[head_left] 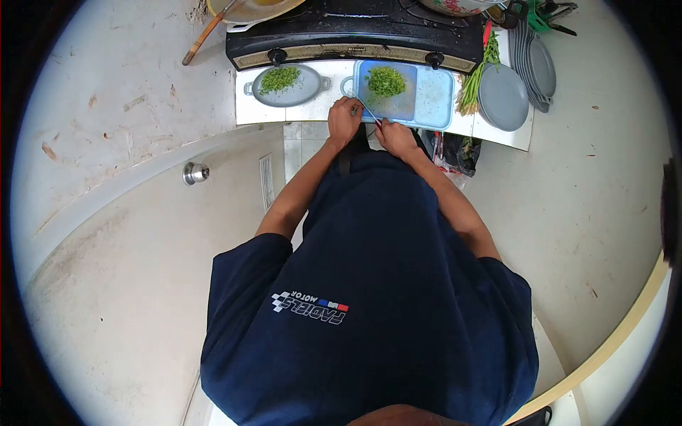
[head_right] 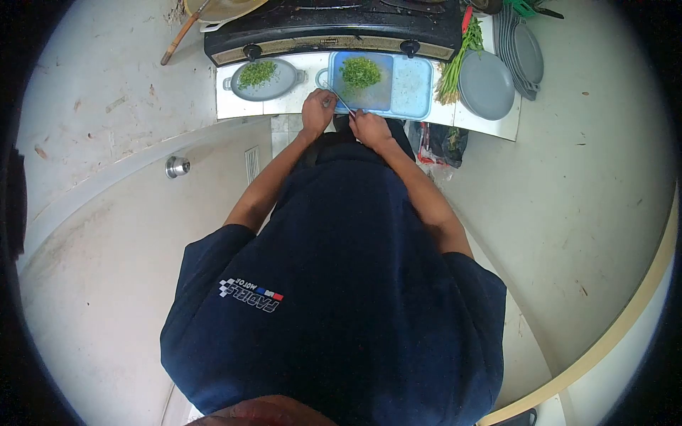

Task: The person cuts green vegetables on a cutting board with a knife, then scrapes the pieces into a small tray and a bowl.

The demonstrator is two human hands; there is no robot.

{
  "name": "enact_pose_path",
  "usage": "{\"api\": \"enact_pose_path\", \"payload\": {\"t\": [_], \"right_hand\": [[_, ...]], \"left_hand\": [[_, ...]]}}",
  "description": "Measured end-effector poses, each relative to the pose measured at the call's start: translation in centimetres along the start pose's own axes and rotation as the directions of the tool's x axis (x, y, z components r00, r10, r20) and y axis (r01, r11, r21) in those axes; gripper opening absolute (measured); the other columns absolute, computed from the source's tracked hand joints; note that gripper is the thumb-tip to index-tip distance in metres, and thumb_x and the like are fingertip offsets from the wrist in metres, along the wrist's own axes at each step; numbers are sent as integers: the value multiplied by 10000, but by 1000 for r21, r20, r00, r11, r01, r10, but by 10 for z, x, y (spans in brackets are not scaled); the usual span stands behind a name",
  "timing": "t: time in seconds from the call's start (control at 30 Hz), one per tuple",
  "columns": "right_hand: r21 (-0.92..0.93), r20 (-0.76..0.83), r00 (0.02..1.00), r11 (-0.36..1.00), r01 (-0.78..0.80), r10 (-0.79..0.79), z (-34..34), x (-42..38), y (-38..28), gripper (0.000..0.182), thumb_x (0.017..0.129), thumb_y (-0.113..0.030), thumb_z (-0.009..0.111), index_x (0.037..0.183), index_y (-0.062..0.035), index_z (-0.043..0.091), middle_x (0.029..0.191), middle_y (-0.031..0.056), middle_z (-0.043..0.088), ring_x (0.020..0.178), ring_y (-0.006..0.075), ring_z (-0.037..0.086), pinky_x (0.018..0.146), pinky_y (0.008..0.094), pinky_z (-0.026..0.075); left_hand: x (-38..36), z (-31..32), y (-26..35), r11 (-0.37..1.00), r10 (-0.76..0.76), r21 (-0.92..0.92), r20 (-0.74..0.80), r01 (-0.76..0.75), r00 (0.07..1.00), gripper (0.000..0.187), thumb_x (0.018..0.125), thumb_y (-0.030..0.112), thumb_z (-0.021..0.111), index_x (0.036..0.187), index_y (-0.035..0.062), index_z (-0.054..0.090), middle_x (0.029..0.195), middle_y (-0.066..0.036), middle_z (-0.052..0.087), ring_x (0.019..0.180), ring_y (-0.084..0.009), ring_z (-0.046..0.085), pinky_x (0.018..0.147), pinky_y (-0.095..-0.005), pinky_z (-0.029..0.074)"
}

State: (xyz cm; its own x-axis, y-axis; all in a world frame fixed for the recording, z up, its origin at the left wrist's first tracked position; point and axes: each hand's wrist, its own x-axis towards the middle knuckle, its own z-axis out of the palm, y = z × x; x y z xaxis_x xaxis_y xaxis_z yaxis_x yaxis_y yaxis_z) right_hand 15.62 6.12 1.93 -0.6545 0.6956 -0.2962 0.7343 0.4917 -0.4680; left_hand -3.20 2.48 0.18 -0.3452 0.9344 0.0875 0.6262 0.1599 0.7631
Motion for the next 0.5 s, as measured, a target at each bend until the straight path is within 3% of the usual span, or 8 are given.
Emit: {"api": "enact_pose_path", "payload": {"t": [0.2, 0.3, 0.5], "right_hand": [[-8, 42, 998, 999, -37, 37, -3, 7, -2, 415, 1017, -349, 529, 997, 56, 620, 762, 296, 688, 749, 487, 699, 707, 556, 575], [-44, 33, 999, 999, -29, 31, -8, -3, 2, 381, 1006, -332, 551, 980, 39, 635, 771, 272, 701, 762, 458, 713, 707, 543, 585], [-16, -34, 996, 996, -85, 84, -14, 2, 24, 387, 1010, -344, 539, 1003, 30, 638, 784, 281, 698, 758, 474, 701, 711, 552, 576]], "left_hand": [[-2, 1, 1, 996, -74, -52, 15, 74, 997, 65, 812, 71, 695, 858, 50, 736, 852, -136, 677, 853, -350, 660, 799, -452, 522], [-3, 3, -2, 1000, -19, -16, 4, 19, 1000, 55, 820, 73, 704, 862, 52, 733, 866, -132, 677, 870, -350, 658, 807, -458, 519], [-2, 4, -1, 995, 80, 64, 8, -81, 997, 62, 863, 99, 704, 907, 67, 734, 875, -107, 665, 886, -332, 640, 806, -460, 499]]}}
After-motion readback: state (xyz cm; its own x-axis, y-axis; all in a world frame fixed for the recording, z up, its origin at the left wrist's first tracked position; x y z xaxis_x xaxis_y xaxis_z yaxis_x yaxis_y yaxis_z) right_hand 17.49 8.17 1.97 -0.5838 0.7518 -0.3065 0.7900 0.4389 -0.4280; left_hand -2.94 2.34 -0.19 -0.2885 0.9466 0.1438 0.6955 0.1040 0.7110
